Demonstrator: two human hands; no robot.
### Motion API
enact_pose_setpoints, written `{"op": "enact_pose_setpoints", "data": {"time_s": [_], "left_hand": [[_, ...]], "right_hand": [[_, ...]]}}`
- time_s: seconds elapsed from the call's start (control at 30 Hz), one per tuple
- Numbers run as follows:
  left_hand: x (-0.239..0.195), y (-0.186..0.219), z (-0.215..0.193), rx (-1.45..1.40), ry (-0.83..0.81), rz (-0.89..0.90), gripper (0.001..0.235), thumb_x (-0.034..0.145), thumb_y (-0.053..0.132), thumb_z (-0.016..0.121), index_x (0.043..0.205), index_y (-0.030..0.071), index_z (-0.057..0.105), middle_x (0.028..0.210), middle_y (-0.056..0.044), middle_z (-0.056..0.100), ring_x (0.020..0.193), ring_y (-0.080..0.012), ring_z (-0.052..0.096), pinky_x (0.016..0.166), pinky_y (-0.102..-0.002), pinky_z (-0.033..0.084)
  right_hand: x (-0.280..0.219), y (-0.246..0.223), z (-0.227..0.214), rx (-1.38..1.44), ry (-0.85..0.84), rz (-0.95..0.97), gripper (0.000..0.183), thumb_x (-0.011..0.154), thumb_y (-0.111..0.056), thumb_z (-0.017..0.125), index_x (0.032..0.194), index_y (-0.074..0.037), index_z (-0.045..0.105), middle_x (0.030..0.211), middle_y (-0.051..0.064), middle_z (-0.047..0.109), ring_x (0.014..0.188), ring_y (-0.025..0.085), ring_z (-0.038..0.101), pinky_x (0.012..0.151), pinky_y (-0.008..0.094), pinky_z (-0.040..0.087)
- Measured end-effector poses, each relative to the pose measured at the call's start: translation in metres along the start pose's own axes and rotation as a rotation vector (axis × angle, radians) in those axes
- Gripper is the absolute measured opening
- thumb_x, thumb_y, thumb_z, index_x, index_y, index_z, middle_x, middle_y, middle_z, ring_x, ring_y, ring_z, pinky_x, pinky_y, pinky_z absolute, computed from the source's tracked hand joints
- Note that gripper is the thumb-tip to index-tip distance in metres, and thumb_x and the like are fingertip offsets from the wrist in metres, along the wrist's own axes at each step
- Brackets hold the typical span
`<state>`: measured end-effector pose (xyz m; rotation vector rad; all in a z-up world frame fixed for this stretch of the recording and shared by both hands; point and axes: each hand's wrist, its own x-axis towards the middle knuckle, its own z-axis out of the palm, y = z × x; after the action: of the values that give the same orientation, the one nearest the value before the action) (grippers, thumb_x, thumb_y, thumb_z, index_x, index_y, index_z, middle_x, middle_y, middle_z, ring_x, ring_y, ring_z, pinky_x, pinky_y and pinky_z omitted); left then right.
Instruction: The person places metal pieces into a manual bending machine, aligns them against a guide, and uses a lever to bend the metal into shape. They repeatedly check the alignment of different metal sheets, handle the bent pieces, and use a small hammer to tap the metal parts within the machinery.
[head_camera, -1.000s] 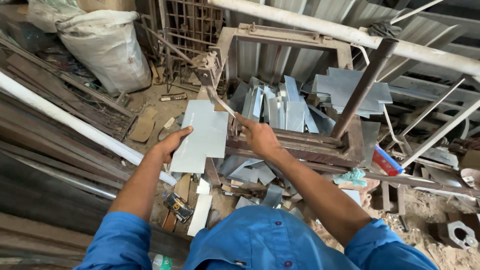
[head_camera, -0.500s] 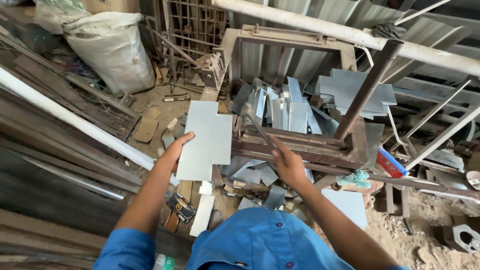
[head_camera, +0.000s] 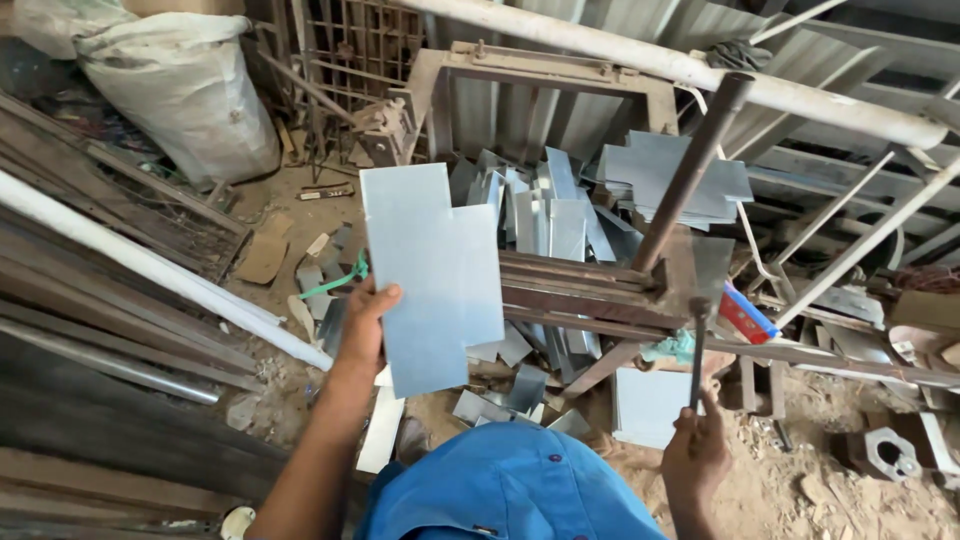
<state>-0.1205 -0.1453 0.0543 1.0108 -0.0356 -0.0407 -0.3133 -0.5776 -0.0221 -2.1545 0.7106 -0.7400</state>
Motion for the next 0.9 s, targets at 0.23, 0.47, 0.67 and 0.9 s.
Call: {"op": "enact_pose_setpoints", "data": {"time_s": [0.23,0.47,0.67,0.9], "left_hand": [[-0.003,-0.025,0.048,-0.047,-0.091,0.001,0.050,0.083,0.023,0.075,0.123,-0.005,0.064,0.102,-0.012,0.073,0.084,-0.0175,0.071,0.076,-0.030,0.058],[-0.010,-0.032,0.062,-0.113,-0.127,0.006,0.049,0.083,0.026,0.076,0.120,-0.004,0.064,0.098,-0.014,0.073,0.082,-0.0196,0.071,0.074,-0.033,0.059],[-0.022,-0.038,0.082,-0.154,0.003,-0.060,0.047,0.079,0.022,0.079,0.117,-0.001,0.063,0.101,-0.013,0.072,0.087,-0.0210,0.071,0.078,-0.036,0.060],[-0.026,-0.052,0.091,-0.052,0.097,-0.109,0.047,0.078,0.022,0.081,0.115,0.000,0.064,0.100,-0.012,0.071,0.090,-0.0217,0.070,0.081,-0.037,0.058]], "right_hand": [[0.050,-0.029,-0.021,-0.213,-0.066,-0.033,0.047,0.101,-0.013,0.059,0.147,-0.021,0.061,0.094,0.014,0.075,0.085,0.027,0.073,0.074,0.041,0.054],[0.088,-0.038,-0.005,-0.406,-0.225,-0.005,0.049,0.099,-0.013,0.058,0.146,-0.030,0.059,0.116,0.022,0.070,0.103,0.042,0.067,0.084,0.054,0.053],[0.112,-0.027,0.018,-0.396,-0.258,-0.101,0.056,0.095,-0.006,0.056,0.147,-0.026,0.058,0.120,0.023,0.068,0.105,0.042,0.067,0.088,0.052,0.053],[0.113,-0.023,0.030,-0.463,-0.257,-0.124,0.056,0.094,-0.006,0.061,0.146,-0.026,0.058,0.131,0.015,0.058,0.118,0.040,0.059,0.094,0.051,0.050]]}}
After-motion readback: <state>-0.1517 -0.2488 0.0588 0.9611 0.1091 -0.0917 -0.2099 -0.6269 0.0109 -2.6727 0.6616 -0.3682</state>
